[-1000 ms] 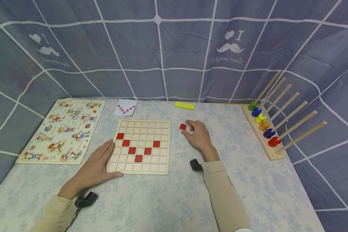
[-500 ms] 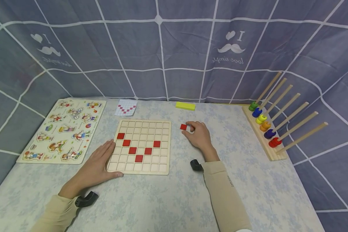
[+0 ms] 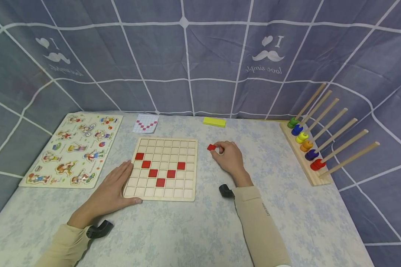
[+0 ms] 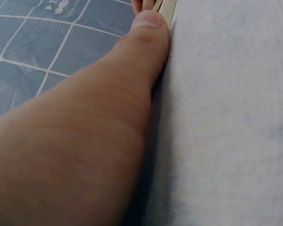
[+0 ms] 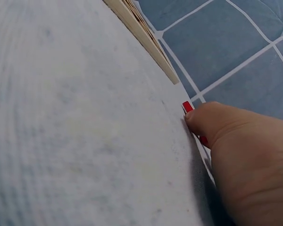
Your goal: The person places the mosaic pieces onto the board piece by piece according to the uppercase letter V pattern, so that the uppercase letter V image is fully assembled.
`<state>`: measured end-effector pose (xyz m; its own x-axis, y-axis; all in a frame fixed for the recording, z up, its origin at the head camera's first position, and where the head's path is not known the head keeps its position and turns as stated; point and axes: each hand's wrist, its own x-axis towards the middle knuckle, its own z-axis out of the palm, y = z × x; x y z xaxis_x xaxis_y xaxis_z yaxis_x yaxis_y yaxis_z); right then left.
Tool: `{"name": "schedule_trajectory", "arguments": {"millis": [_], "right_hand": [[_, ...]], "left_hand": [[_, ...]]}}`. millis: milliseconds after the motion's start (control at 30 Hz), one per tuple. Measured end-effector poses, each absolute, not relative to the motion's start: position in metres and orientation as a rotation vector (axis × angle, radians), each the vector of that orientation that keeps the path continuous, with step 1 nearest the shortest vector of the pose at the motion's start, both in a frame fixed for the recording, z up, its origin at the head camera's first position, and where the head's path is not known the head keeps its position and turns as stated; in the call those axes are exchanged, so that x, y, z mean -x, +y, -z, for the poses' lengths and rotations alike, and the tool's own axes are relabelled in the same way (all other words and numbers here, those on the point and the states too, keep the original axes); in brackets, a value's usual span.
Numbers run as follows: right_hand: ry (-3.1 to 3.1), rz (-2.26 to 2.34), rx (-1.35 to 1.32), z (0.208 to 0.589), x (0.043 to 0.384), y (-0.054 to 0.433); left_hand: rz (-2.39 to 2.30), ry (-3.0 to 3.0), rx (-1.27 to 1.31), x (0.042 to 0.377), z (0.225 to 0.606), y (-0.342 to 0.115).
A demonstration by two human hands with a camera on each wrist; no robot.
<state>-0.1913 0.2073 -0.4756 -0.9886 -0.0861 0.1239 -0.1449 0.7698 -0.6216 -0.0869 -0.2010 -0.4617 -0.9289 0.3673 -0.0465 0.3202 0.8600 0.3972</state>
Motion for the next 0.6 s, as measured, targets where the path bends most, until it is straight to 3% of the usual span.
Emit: {"name": "schedule_trajectory", "arguments": {"millis": [600], "right_hand": [[-2.794,-1.189,-0.366,0.468,0.183,0.197]], "left_hand": [[-0.602,2.923,-0.558,0.086,0.461,-0.201]]}}
